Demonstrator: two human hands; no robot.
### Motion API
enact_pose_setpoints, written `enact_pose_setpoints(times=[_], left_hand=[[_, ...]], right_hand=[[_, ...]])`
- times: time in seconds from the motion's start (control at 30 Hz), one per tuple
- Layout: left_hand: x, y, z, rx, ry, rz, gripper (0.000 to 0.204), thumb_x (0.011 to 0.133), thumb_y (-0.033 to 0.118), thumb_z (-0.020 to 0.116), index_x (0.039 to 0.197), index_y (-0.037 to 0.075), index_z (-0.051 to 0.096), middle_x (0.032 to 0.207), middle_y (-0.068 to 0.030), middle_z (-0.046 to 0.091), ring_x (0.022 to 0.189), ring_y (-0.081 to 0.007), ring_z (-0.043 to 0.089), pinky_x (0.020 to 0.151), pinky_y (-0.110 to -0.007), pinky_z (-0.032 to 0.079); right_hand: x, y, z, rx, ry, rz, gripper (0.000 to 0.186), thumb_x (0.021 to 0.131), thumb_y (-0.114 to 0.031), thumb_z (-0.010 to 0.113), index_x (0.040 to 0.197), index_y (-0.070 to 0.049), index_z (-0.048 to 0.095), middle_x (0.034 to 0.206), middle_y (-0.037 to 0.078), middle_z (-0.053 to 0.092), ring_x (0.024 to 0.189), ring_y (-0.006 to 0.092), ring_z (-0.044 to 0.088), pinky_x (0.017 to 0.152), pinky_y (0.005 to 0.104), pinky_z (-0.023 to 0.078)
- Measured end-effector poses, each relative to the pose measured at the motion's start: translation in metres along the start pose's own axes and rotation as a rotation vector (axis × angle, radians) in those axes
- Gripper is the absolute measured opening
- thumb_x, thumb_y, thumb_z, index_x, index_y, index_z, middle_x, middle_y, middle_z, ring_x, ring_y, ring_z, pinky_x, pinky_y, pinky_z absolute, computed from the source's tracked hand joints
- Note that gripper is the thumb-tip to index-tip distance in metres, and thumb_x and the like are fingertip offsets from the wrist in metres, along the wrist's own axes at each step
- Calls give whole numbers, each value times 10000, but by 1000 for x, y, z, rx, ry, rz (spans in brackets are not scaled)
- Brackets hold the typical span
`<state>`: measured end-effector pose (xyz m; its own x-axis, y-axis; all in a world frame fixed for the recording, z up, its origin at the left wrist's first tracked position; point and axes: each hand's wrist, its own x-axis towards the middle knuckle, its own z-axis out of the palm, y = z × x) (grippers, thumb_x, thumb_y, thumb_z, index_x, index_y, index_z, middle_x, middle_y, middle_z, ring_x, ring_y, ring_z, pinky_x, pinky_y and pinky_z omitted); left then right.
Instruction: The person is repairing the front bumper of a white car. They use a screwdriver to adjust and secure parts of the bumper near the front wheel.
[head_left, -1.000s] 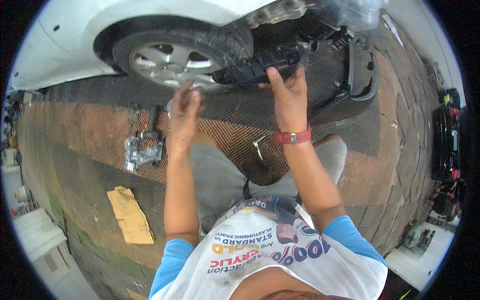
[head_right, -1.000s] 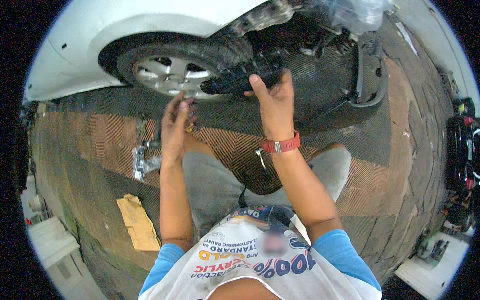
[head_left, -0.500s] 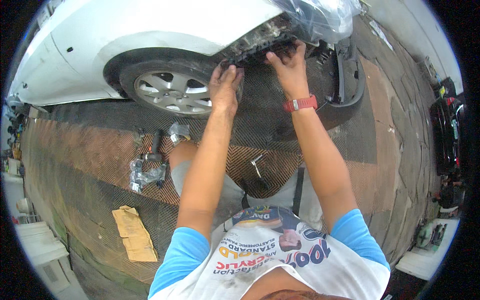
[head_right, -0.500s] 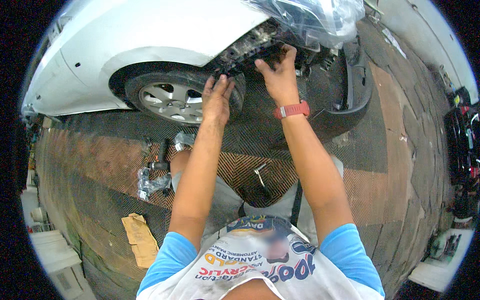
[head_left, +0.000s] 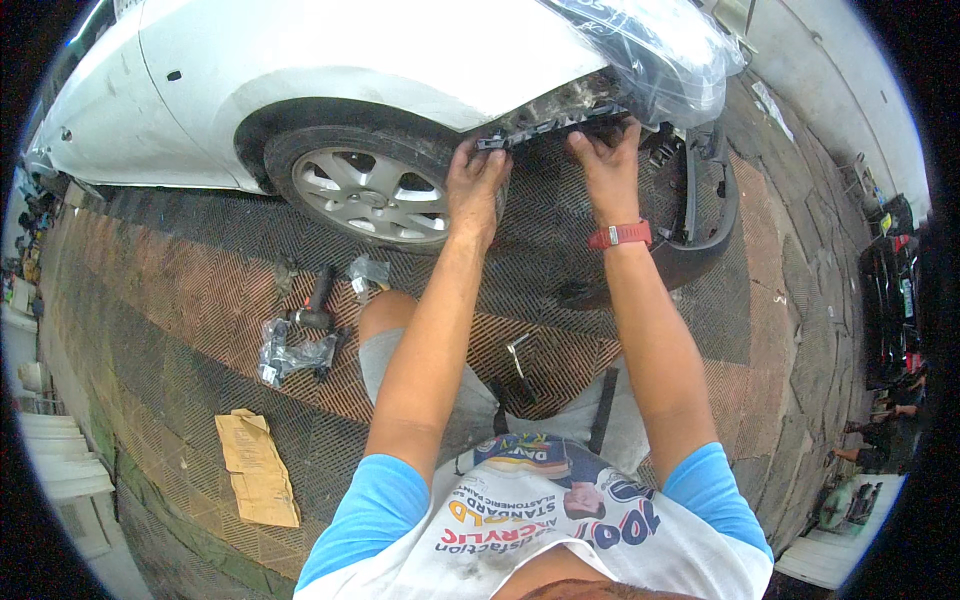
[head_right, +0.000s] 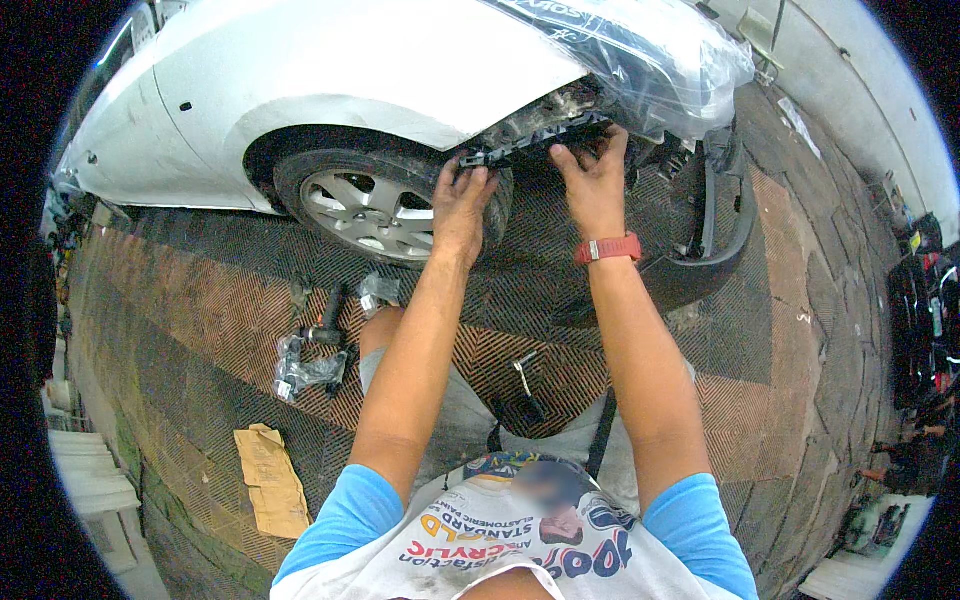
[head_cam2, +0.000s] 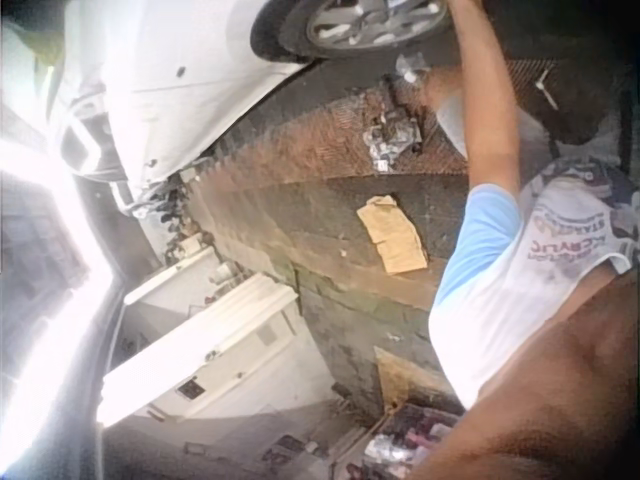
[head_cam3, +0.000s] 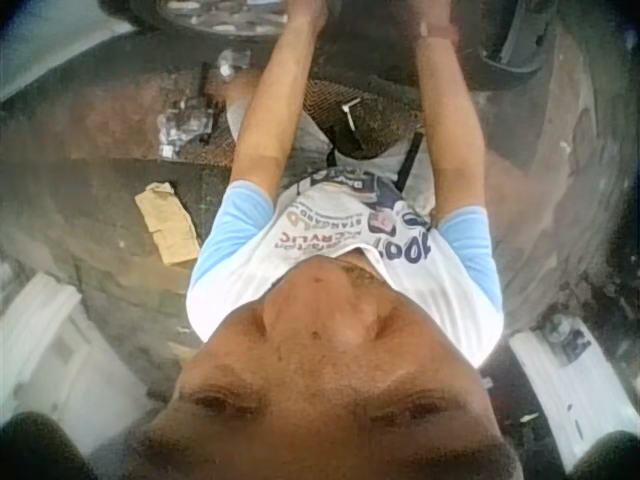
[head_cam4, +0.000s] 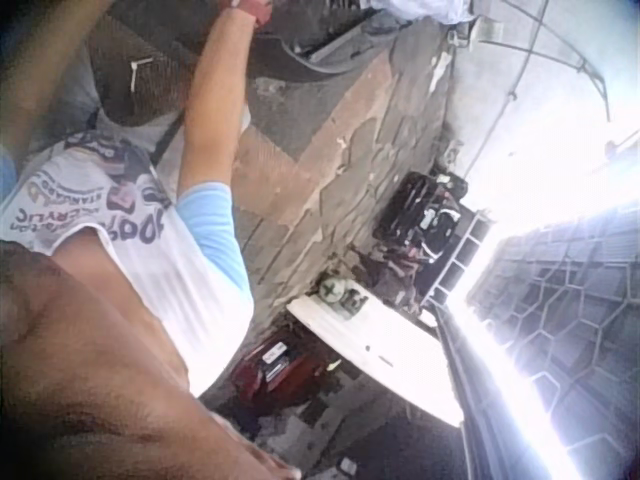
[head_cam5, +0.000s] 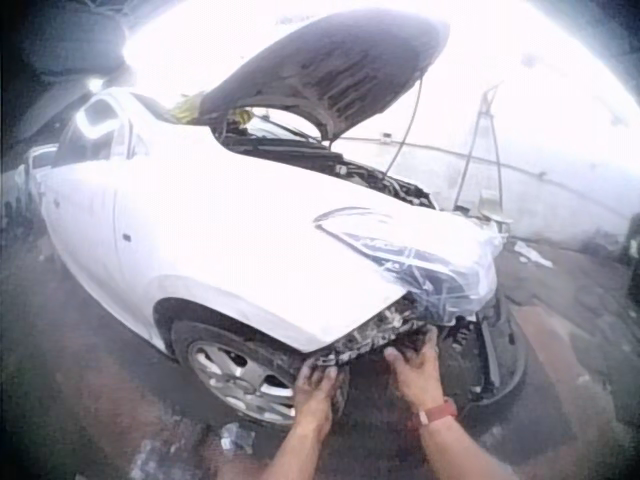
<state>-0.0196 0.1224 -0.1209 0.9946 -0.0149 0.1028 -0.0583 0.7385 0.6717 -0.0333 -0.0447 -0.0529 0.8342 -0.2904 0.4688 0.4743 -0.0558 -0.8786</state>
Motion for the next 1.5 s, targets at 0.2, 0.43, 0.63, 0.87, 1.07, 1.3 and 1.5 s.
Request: enact_pose_setpoints(times=[0.2, 0.43, 0.63, 0.87, 1.07, 1.3, 1.5], left_hand=[[9, 3, -3, -89, -148, -18, 629, 980, 222, 689, 1447, -3, 333, 1334, -118, 543, 1239, -244, 550, 1120, -448, 436], [19, -1, 2, -134, -129, 26, 561, 989, 312, 671, 1385, 27, 393, 1349, -133, 538, 1265, -257, 530, 1131, -480, 408], [22, -10, 7, -73, -6, 81, 430, 974, 306, 690, 1277, 73, 495, 1241, -72, 634, 1132, -219, 638, 1003, -435, 528], [29, -2, -11, 155, -149, 53, 450, 943, 234, 742, 1239, -22, 519, 1213, -116, 642, 1106, -239, 636, 1006, -451, 545], [27, 4, -9, 190, -211, 49, 410, 984, 207, 686, 1285, 2, 497, 1252, -96, 625, 1114, -220, 634, 1010, -438, 543], [26, -9, -5, 177, -117, 141, 475, 978, 245, 703, 1280, -65, 507, 1234, -151, 632, 1077, -235, 639, 970, -380, 540], [35, -14, -25, 6, -177, 39, 494, 966, 264, 716, 1316, -4, 493, 1284, -111, 613, 1177, -224, 593, 1014, -399, 491]], right_hand=[[4, -12, 9, -26, 49, 81, 643, 874, -10, 752, 1374, 12, 349, 1221, 167, 590, 957, 215, 668, 819, 321, 575], [14, -10, 16, -181, 152, 68, 652, 836, -92, 819, 1338, -1, 412, 1149, 176, 595, 757, 190, 690, 662, 295, 577], [14, -11, 22, -162, 218, 96, 645, 816, -72, 827, 1293, -1, 399, 1137, 193, 580, 753, 190, 691, 642, 303, 584], [14, -12, 25, -154, 217, 121, 615, 832, -63, 810, 1278, 15, 395, 1129, 211, 607, 772, 198, 691, 656, 310, 577], [14, -8, 28, -96, 225, 184, 700, 884, -127, 784, 1381, 63, 330, 1260, 261, 520, 973, 252, 667, 741, 341, 622], [7, -10, 42, 172, 15, 289, 1000, 968, -234, 698, 1503, 97, -80, 1363, 300, 435, 1231, 355, 554, 838, 428, 621], [15, -11, 47, 133, 23, 353, 1012, 939, -167, 730, 1480, 109, -80, 1444, 332, 315, 1237, 387, 537, 839, 477, 624]])
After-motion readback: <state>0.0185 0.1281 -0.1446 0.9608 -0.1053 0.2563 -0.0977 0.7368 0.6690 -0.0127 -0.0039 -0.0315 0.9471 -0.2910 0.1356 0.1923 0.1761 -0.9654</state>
